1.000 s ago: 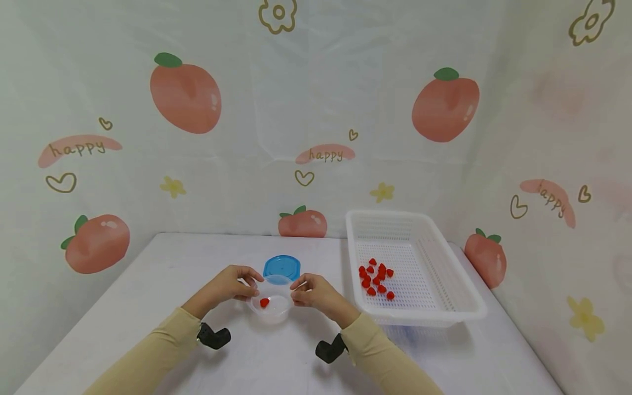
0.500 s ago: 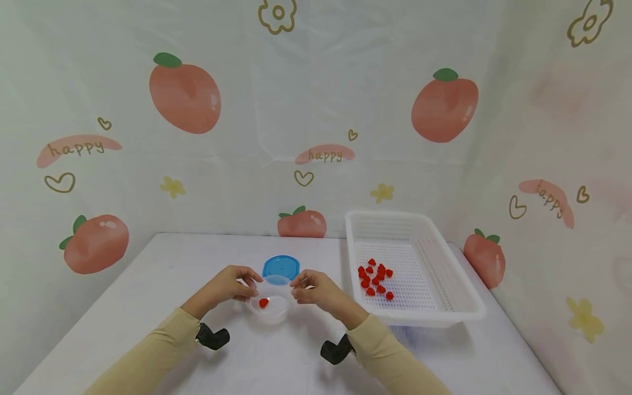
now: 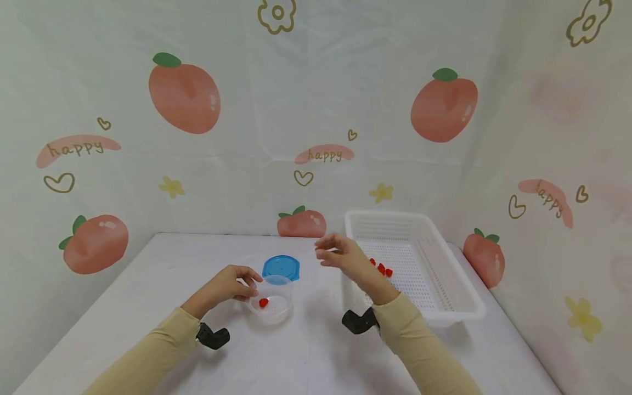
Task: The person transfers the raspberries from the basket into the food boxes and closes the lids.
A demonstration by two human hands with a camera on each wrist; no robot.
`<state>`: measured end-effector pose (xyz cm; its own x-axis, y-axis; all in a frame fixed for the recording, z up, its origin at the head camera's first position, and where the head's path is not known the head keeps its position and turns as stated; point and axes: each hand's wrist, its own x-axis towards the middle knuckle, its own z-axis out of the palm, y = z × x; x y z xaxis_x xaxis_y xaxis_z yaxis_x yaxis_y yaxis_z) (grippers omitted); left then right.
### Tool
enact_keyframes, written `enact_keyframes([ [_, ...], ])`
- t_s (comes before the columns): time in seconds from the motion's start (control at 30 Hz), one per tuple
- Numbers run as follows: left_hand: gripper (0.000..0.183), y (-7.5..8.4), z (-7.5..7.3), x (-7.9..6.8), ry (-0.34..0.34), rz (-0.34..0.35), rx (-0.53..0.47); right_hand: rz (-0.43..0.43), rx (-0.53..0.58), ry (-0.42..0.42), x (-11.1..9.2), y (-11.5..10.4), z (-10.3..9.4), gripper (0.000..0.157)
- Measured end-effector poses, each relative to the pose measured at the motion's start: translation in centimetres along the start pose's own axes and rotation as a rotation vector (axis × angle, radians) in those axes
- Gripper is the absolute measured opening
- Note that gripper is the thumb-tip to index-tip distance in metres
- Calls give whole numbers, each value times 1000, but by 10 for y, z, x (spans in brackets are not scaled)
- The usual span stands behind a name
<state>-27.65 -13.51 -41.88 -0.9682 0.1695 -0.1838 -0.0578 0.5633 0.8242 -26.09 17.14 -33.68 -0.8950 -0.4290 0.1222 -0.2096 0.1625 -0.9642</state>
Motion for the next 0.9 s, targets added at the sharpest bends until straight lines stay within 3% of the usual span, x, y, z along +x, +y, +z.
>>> enact_keyframes([
  [0.13,27,0,0,1,-3,3,4,-53,94,115,6,-1,-34,29],
  [0.27,27,1,1,1,-3,3,5,-112,96,242,11,5,-64,17],
  [0.5,27,1,0,1,-5,-2,6,-165,143,386,17,28,-98,15],
  [0.73,27,1,0,-1,-10,9,13,-60,36,437,15,53,-120,17],
  [0.9,27,1,0,-1,-9,13,16,32,-23,464,11,72,-134,32],
])
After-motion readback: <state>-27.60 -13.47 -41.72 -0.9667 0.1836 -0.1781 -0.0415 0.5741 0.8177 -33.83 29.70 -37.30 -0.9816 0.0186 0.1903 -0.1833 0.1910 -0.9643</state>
